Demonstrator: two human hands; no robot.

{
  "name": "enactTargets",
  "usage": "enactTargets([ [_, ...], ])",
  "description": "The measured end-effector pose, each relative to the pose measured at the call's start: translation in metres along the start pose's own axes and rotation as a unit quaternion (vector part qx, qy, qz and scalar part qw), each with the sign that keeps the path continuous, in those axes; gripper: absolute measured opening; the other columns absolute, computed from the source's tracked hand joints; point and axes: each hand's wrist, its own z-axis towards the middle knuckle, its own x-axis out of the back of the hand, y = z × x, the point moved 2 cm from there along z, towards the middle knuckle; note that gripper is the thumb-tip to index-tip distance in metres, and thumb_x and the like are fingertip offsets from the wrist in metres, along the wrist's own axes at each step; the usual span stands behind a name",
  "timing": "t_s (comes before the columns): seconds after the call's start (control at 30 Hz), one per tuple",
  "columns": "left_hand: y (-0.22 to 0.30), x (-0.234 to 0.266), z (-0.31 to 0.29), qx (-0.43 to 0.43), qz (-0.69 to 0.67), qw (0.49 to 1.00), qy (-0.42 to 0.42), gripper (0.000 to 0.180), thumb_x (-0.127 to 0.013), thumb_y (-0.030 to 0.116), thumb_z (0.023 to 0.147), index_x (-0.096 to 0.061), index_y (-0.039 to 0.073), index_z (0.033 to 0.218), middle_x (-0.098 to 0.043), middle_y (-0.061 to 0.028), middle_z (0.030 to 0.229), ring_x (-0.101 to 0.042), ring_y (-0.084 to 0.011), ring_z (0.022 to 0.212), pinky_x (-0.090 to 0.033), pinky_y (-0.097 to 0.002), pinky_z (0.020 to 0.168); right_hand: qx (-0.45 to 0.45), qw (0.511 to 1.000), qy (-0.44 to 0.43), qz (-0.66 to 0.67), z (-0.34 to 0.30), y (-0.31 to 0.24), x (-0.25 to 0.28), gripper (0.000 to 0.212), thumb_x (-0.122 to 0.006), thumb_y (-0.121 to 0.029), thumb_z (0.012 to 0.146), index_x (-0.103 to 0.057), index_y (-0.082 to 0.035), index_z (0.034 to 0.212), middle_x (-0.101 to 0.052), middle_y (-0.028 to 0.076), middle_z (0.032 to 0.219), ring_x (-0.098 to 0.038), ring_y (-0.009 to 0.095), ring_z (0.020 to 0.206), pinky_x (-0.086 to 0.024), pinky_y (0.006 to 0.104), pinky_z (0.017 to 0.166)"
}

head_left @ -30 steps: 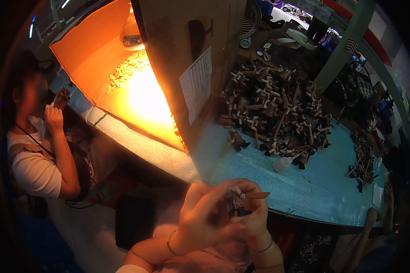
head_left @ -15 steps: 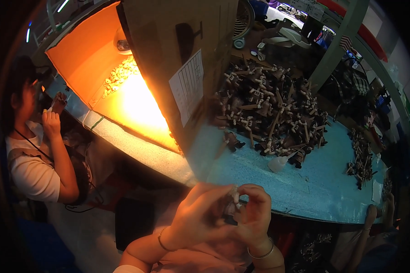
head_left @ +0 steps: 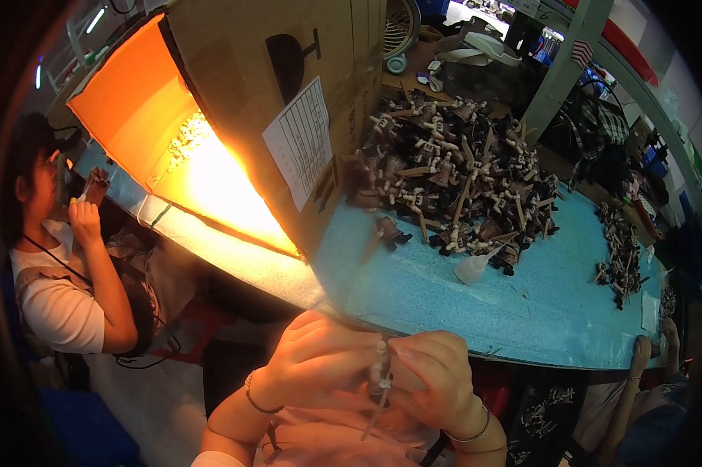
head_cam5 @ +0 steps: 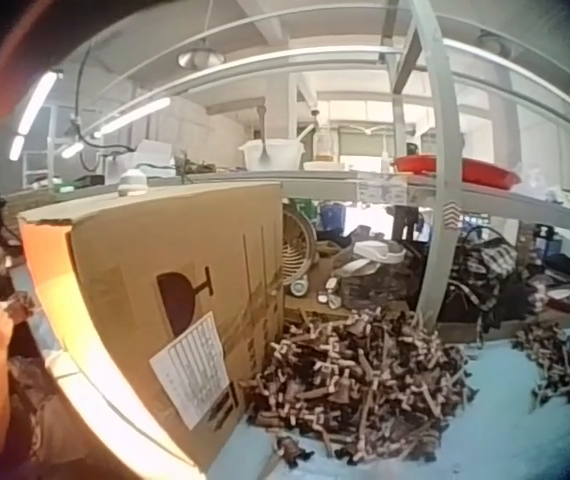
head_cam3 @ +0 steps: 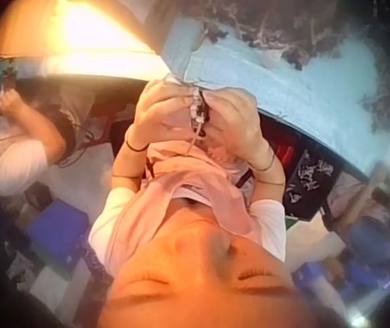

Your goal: The person assembles small plastic action figures by applying glue from a bottle to plastic figurine parts and joining the components by hand.

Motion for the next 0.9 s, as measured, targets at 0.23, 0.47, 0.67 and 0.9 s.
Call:
enactTargets([
  [0.23, 0.001, -0.001, -0.001, -0.016, -0.002, 1.000, 0.008, 0.049, -0.081, 0.028, 0.057, -0.060, 0.006, 0.096, -0.062, -0.0083, 0.097, -0.058, -0.0163, 0.067, -0.042, -0.0261, 0.060, -0.021, 0.998, -0.045, 0.038, 0.003, 0.001, 0.004, 0.050, -0.076, -0.006, 0.057, -0.054, -0.005, 0.102, -0.057, 0.009, 0.102, -0.058, 0.025, 0.086, -0.045, 0.0355, 0.072],
  [0.47, 0.000, -0.008, -0.004, -0.009, -0.044, 0.999, -0.009, 0.056, -0.082, 0.024, 0.056, -0.057, 0.005, 0.102, -0.061, -0.0085, 0.094, -0.058, -0.0191, 0.071, -0.044, -0.0290, 0.061, -0.095, 0.982, -0.101, 0.130, 0.009, 0.007, 0.006, 0.050, -0.079, -0.008, 0.053, -0.054, -0.006, 0.096, -0.056, 0.009, 0.100, -0.055, 0.027, 0.094, -0.041, 0.0364, 0.079],
  [0.67, 0.002, -0.006, -0.008, 0.008, -0.071, 0.997, -0.017, 0.060, -0.083, 0.023, 0.056, -0.057, 0.004, 0.106, -0.060, -0.0096, 0.094, -0.058, -0.0210, 0.073, -0.046, -0.0317, 0.064, -0.105, 0.973, -0.121, 0.166, 0.009, 0.009, 0.002, 0.056, -0.079, -0.006, 0.052, -0.051, -0.005, 0.100, -0.054, 0.009, 0.099, -0.054, 0.028, 0.095, -0.041, 0.0360, 0.081],
  [0.9, 0.006, -0.012, 0.001, 0.118, 0.014, 0.992, -0.040, 0.073, -0.083, 0.034, 0.058, -0.052, 0.000, 0.115, -0.060, -0.0081, 0.090, -0.060, -0.0217, 0.077, -0.045, -0.0316, 0.068, -0.268, 0.895, -0.029, 0.354, -0.023, 0.024, -0.018, 0.067, -0.078, -0.010, 0.064, -0.043, -0.002, 0.121, -0.048, 0.013, 0.112, -0.049, 0.023, 0.104, -0.040, 0.0318, 0.088],
])
